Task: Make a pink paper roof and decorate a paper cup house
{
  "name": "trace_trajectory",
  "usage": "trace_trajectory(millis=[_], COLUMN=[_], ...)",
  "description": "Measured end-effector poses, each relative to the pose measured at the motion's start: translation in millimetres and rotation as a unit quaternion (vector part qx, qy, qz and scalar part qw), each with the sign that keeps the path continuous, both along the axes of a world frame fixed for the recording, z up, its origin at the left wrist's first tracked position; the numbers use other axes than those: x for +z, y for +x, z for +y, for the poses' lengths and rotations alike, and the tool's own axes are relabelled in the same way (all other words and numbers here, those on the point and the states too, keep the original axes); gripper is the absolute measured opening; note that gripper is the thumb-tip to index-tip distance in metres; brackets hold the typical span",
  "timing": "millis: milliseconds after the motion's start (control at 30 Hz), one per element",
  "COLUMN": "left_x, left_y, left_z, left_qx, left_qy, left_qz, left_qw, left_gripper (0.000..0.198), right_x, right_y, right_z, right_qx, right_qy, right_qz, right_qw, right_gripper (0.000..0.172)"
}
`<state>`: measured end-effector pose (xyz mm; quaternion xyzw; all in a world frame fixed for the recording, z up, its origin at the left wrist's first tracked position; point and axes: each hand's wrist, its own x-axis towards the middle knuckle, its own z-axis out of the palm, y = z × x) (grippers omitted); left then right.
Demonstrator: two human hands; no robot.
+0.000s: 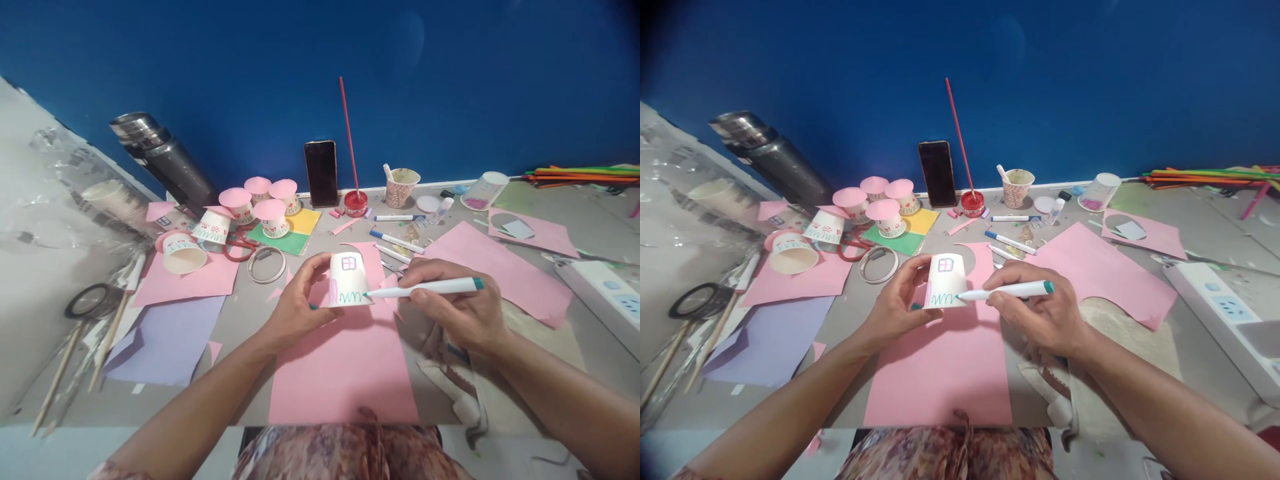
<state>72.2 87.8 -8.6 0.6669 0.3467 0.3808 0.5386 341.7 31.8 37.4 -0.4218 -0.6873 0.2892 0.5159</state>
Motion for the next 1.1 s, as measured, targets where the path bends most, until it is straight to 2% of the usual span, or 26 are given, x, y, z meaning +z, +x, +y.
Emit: trace_trajectory(millis=[200, 367, 433, 567, 633, 700, 833, 967, 1100], left_x=[1.5, 1.7, 1.7, 0.9, -0.2, -1.8, -2.6, 4.8, 15.3], left_y=[0, 3, 5, 12, 16, 17, 13, 1, -5], left_z=[-1, -3, -4, -9, -11, -12, -10, -6, -5], left_qx=[0.008, -0.005, -0.016, -0.044, -0.062, -0.075, -0.082, -0.094, -0.098], left_qy=[-0.028, -0.059, -0.069, -0.084, -0.095, -0.101, -0.077, -0.034, 0.06], left_qz=[-0.006, -0.047, -0.067, -0.112, -0.132, -0.139, -0.112, -0.037, 0.071], left_qw=[1.0, 0.997, 0.995, 0.989, 0.985, 0.982, 0.987, 0.994, 0.991], left_gripper=[0.081, 0.082, 0.084, 0.086, 0.086, 0.086, 0.09, 0.096, 0.093], right_x=[-1.8, -6.8, -9.9, -14.8, -15.7, -15.9, -15.7, -18.5, -23.1], right_y=[0, -3, -4, -4, -5, -5, -4, -3, -5], right_z=[-1, 2, 6, 13, 14, 13, 12, 14, 17], right_qx=[0.009, -0.074, -0.082, -0.02, -0.001, 0.008, 0.025, 0.052, 0.069], right_qy=[0.009, 0.01, -0.019, -0.059, -0.057, -0.048, -0.011, 0.029, 0.042], right_qz=[0.039, 0.036, 0.007, -0.076, -0.123, -0.153, -0.177, -0.213, -0.227], right_qw=[0.999, 0.997, 0.996, 0.995, 0.991, 0.987, 0.984, 0.975, 0.97], right_gripper=[0.012, 0.019, 0.037, 0.091, 0.104, 0.105, 0.098, 0.093, 0.094])
